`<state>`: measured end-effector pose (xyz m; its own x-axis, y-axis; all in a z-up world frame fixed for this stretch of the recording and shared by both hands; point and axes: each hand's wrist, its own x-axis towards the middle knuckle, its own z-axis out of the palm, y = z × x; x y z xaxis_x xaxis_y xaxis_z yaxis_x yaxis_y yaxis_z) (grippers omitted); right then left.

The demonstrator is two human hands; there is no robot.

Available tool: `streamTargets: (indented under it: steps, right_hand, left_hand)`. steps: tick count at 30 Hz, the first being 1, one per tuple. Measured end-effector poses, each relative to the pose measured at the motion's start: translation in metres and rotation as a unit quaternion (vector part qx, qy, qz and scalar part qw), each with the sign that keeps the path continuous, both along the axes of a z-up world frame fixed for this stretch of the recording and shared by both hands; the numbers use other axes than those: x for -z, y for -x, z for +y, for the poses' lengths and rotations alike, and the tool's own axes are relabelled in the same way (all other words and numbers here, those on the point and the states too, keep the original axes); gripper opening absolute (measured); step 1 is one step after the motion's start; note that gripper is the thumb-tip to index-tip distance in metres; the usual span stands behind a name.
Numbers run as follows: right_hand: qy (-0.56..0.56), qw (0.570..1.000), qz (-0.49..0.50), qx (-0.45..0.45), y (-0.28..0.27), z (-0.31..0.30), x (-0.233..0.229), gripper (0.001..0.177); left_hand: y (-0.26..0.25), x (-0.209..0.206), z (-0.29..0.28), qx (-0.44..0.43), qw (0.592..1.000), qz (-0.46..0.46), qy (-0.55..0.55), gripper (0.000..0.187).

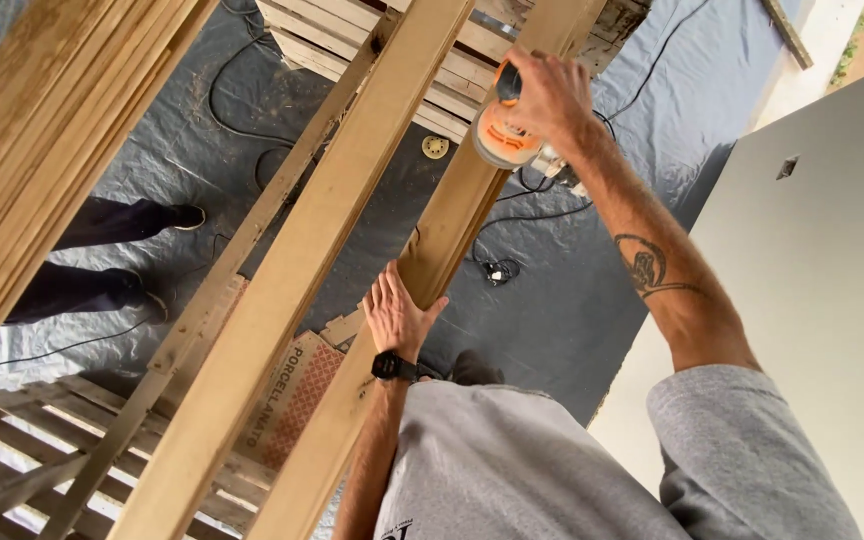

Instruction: The person is using an orbital sander to smooth the surface of several wooden planks laid out on a pallet.

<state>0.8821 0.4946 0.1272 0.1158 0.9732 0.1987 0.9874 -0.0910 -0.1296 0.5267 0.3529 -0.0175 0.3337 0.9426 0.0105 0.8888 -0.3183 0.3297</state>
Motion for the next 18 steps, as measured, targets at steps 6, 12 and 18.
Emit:
streamTargets:
  steps: [6,12,18]
  right_hand:
    - [0.023,0.998,-0.016,0.059,-0.059,0.045,0.004,0.077]
    - [0.002,0.996,-0.052,0.075,-0.125,0.086,0.009,0.079]
    - [-0.008,0.996,-0.059,0.068,-0.189,0.134,0.015,0.069]
  left_hand:
    - [0.002,0.001,-0.003,0.003,1.0,0.011,-0.007,0.12]
    - [0.004,-0.005,-0.005,0.0,1.0,0.025,0.003,0.113]
    - [0.01,0.001,-0.009,-0.003,0.999,0.042,0.024,0.109]
